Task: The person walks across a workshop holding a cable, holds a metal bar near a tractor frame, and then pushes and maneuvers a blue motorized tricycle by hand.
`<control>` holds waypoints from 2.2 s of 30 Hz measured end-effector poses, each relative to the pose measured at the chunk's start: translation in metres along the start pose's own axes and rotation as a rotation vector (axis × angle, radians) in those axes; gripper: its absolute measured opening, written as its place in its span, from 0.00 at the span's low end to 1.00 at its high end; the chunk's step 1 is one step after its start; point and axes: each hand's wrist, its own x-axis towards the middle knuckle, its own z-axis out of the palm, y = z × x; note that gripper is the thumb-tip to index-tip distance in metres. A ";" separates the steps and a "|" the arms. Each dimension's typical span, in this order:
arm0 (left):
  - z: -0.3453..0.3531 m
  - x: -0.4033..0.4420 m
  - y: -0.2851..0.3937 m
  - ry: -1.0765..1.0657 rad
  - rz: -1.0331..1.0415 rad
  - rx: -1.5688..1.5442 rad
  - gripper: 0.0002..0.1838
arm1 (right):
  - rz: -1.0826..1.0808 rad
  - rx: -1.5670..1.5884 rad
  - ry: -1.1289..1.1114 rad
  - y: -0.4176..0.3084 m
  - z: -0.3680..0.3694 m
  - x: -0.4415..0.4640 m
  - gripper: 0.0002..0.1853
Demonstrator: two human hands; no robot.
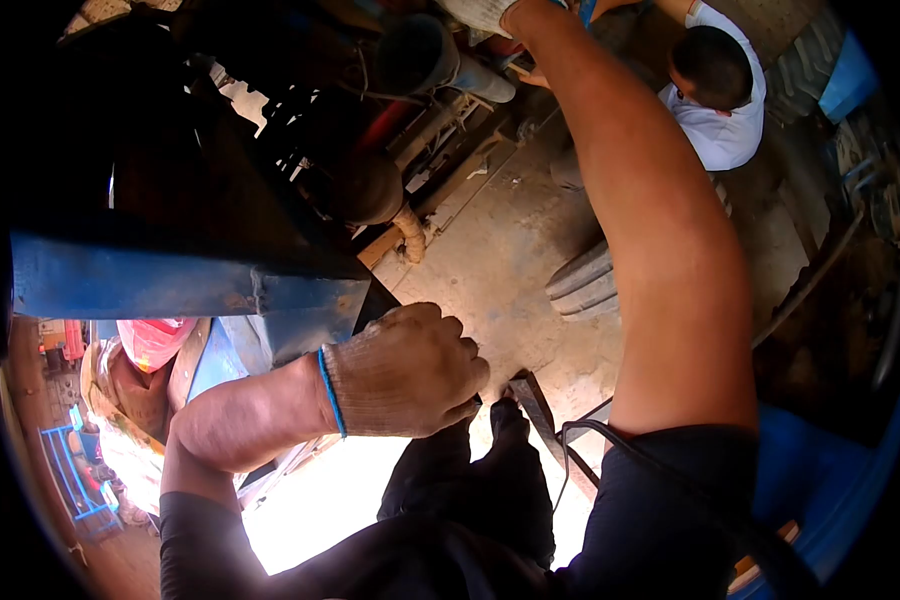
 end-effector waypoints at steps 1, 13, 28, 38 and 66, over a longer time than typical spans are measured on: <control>0.001 0.000 -0.001 -0.002 -0.001 0.000 0.15 | -0.007 -0.004 0.003 0.000 0.001 0.000 0.25; 0.014 0.001 -0.007 -0.039 -0.132 -0.010 0.15 | -0.399 -0.554 0.425 0.061 0.000 -0.052 0.22; 0.002 0.002 0.008 -0.072 -0.028 -0.028 0.15 | 0.733 -0.154 -0.170 0.038 0.184 -0.567 0.17; 0.007 -0.012 0.030 0.004 0.121 -0.015 0.12 | 0.991 -0.033 -0.508 -0.041 0.200 -0.612 0.21; 0.011 0.005 0.038 -0.178 0.090 0.033 0.09 | 1.184 0.011 -0.658 -0.034 0.205 -0.627 0.30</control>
